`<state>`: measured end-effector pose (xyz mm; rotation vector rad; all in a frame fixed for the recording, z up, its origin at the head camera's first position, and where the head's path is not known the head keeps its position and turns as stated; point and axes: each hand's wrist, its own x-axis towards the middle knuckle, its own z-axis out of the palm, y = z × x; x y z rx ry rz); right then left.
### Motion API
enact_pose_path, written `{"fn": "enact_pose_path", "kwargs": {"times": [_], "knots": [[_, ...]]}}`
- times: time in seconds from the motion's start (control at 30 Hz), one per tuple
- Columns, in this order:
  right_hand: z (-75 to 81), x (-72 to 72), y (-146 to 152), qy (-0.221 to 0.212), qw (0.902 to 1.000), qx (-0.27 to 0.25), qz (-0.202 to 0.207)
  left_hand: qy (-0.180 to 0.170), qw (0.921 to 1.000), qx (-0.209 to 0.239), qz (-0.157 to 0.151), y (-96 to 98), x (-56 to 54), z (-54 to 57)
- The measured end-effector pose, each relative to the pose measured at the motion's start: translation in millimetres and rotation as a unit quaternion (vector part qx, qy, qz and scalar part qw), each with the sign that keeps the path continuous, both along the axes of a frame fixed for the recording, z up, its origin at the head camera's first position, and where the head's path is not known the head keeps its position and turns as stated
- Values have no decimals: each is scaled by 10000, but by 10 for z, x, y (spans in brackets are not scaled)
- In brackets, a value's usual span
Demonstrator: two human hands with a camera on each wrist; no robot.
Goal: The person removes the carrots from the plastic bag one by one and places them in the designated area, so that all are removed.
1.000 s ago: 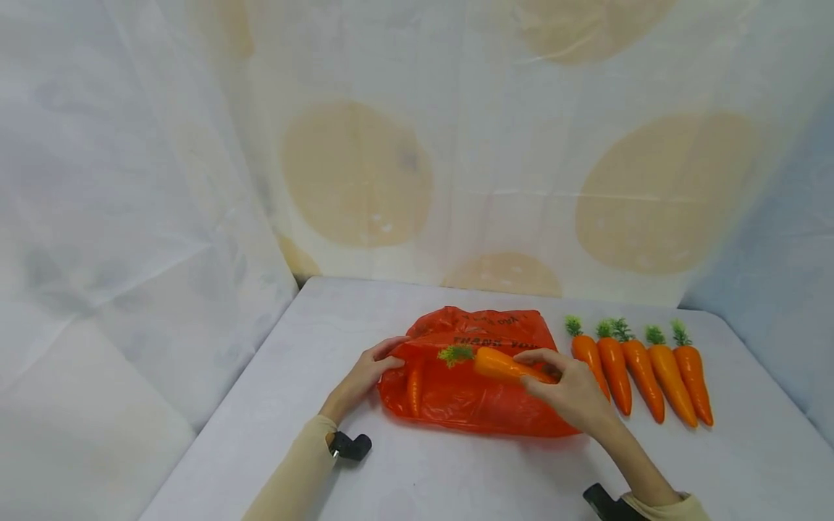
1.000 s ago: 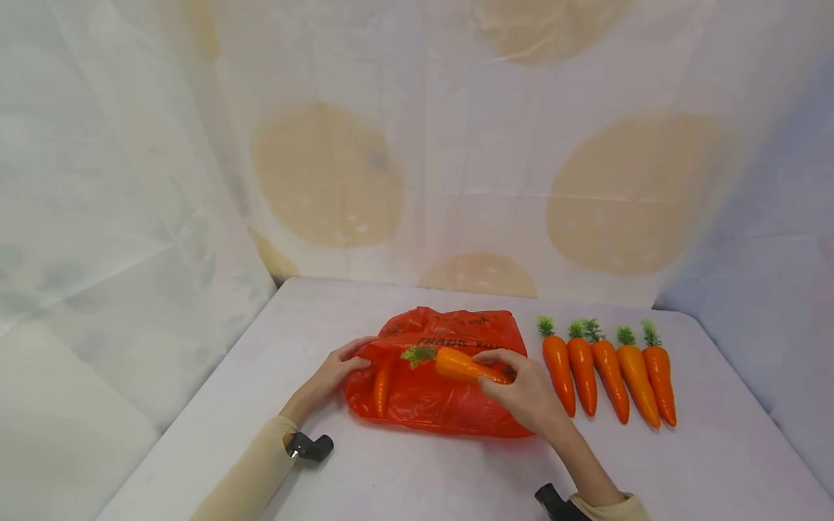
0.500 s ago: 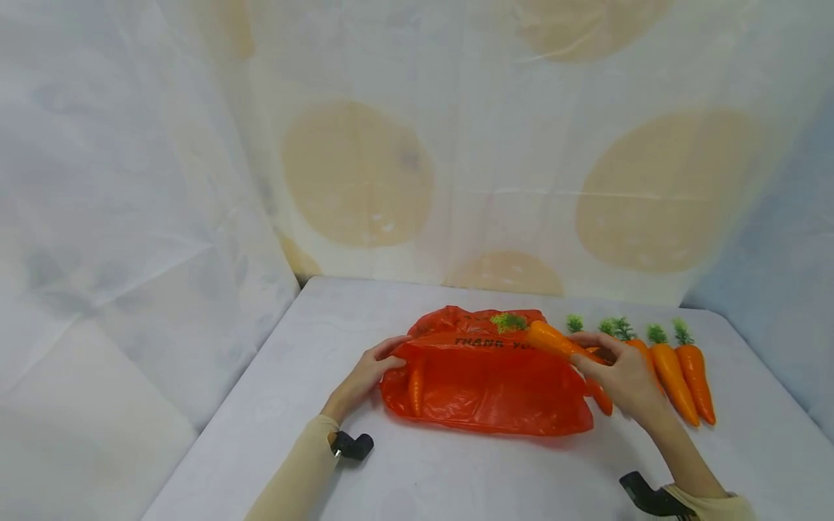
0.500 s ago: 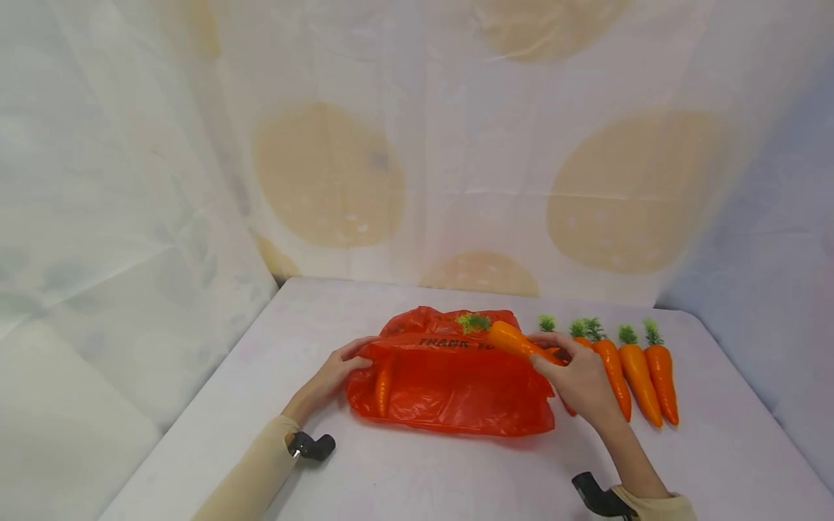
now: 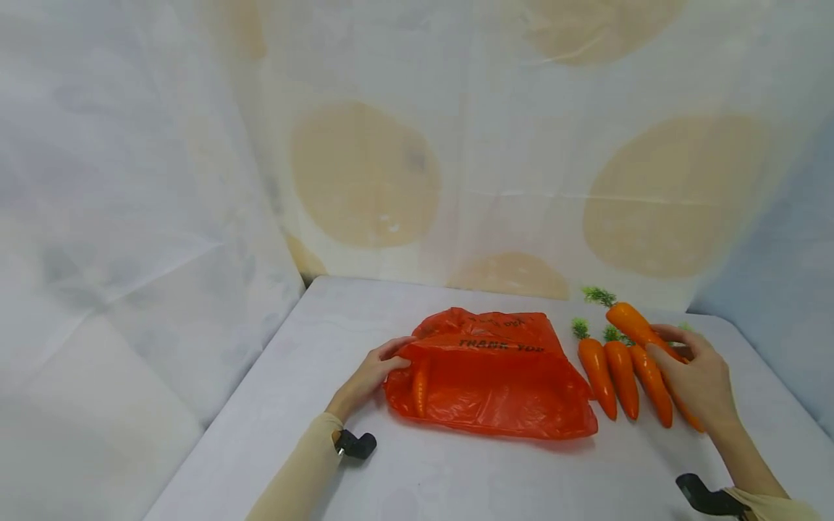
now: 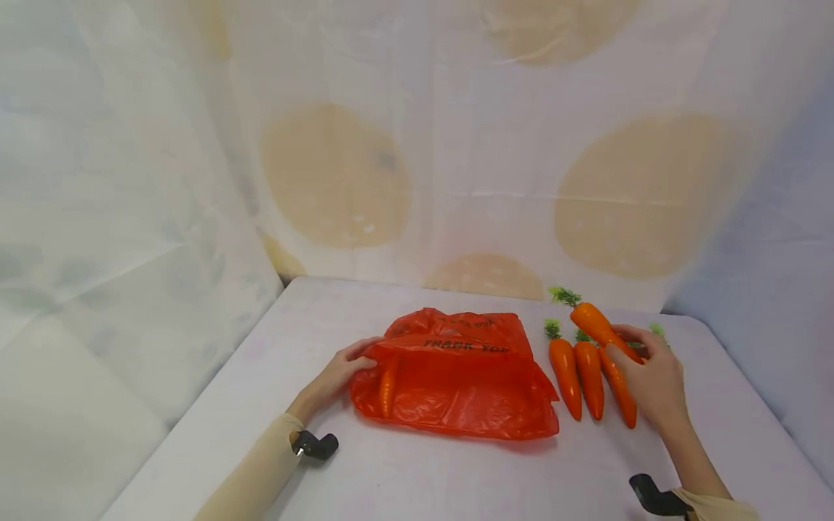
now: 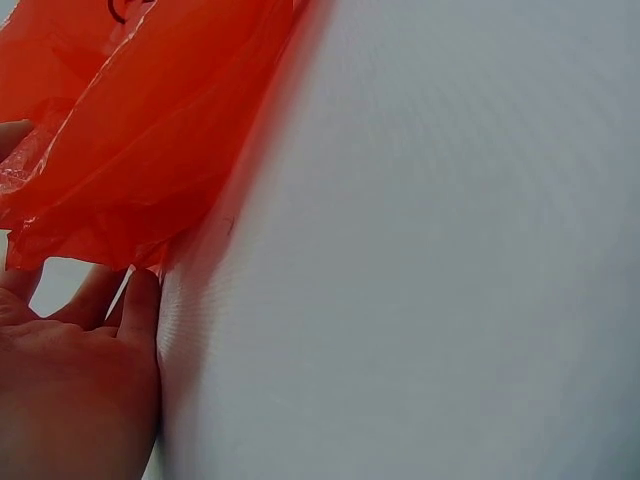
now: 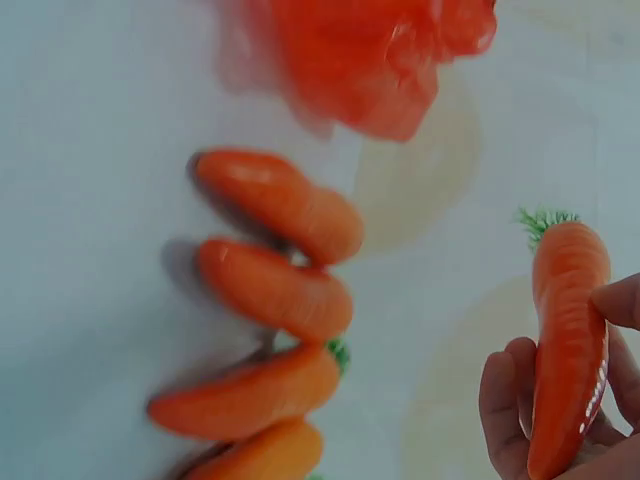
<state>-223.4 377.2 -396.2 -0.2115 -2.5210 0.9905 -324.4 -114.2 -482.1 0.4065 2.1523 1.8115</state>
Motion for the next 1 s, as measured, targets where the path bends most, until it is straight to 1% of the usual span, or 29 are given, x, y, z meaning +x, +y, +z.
{"fn": "enact_pose_path", "kwargs": {"times": [0.13, 0.33, 0.43, 0.5, 0.6, 0.7, 0.93, 1.0], "knots": [[-65, -14, 237, -80, 9992, -18, -404, -22, 10000, -14, 34, -7, -14, -3], [-200, -43, 591, -209, 9952, -334, -897, -35, 10000, 6, 81, -30, -18, -19], [-257, -47, 700, -197, 9912, -622, -1154, -56, 9999, 24, 94, -30, -13, -21], [-292, -52, 748, -278, 9873, -771, -1361, -41, 9999, 28, 93, -24, -7, -17], [-342, -65, 805, -446, 9816, -819, -1666, -46, 9999, 13, 102, -14, 0, -13], [-397, -69, 871, -672, 9770, -837, -1842, -39, 10000, -5, 90, -9, 6, -7], [-593, -42, 1013, -850, 9725, -835, -2000, -8, 10000, -28, 23, 4, 16, 21], [-641, -32, 1039, -946, 9697, -911, -2059, -37, 10000, -48, 31, 11, 20, 32]]}}
